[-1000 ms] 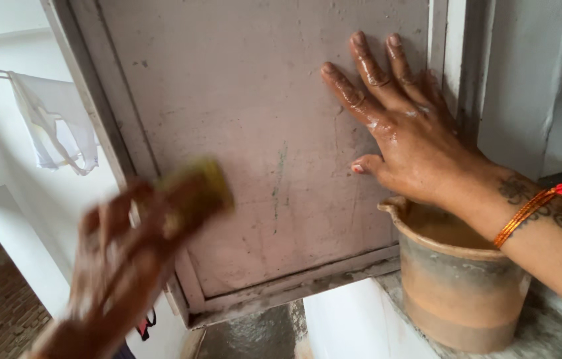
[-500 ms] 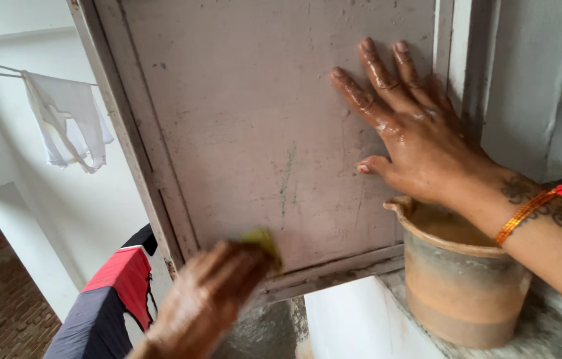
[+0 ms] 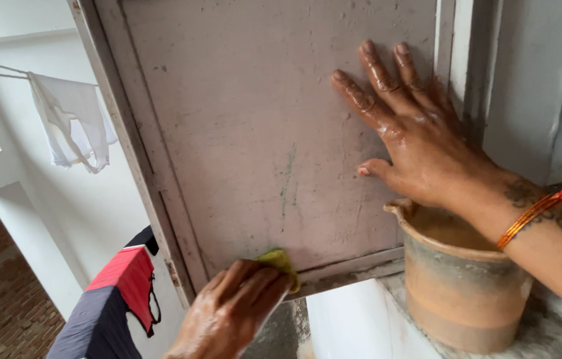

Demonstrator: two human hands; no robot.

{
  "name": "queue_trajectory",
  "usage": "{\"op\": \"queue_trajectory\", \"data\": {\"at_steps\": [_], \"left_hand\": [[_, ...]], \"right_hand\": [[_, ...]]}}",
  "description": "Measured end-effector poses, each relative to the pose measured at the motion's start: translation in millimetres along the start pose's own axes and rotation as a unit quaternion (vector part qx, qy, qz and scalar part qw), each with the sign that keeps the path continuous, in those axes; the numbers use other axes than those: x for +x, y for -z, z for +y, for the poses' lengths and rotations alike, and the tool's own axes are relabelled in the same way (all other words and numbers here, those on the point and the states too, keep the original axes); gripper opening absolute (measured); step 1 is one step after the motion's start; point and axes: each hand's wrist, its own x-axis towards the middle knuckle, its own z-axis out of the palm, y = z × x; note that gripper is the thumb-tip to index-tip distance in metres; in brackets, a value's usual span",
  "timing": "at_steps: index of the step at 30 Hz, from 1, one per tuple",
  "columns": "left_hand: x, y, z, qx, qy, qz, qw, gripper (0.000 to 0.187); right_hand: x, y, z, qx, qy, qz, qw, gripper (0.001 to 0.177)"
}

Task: The person wipes the white window frame and the lower sill using a yellow sponge, occasionally dipping the sponge into a container of water.

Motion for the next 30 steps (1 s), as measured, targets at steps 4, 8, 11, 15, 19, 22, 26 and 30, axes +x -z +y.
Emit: {"op": "queue_trajectory", "data": {"at_steps": [4, 8, 11, 15, 19, 22, 26, 30], "left_hand": [[21, 25, -22, 0.081, 0.000, 0.027, 0.996, 0.047], [75, 29, -39, 0.142, 0.114, 0.085, 0.980, 0.046], [71, 13, -19, 0.196, 0.050, -0.015, 0.979, 0.053], [36, -8, 11, 0.092, 0.002, 0.037, 0.995, 0.051], [42, 4, -11, 0.097, 0.007, 0.001, 0.995, 0.058], [103, 15, -42, 0.147, 0.107, 0.099, 0.978, 0.065], [193, 20, -52, 0.092, 0.130, 0.174, 0.972, 0.056], [217, -10, -19, 0.080, 0.055, 0.144, 0.985, 0.060]], "right_hand": [[0, -2, -1, 0.001, -0.015, -0.007, 1.000, 0.119], [0, -1, -1, 0.005, -0.007, -0.001, 1.000, 0.120], [0, 1, -3, 0.006, -0.011, -0.003, 1.000, 0.120], [0, 4, 0, -0.010, -0.006, -0.004, 1.000, 0.122], [-5, 20, 8, -0.034, 0.055, 0.064, 0.996, 0.113], [-9, 44, 12, -0.055, -0.076, -0.053, 0.994, 0.053], [-13, 55, 18, 0.011, -0.237, -0.479, 0.845, 0.061], [-24, 36, 29, 0.008, -0.160, -0.435, 0.886, 0.058]]}}
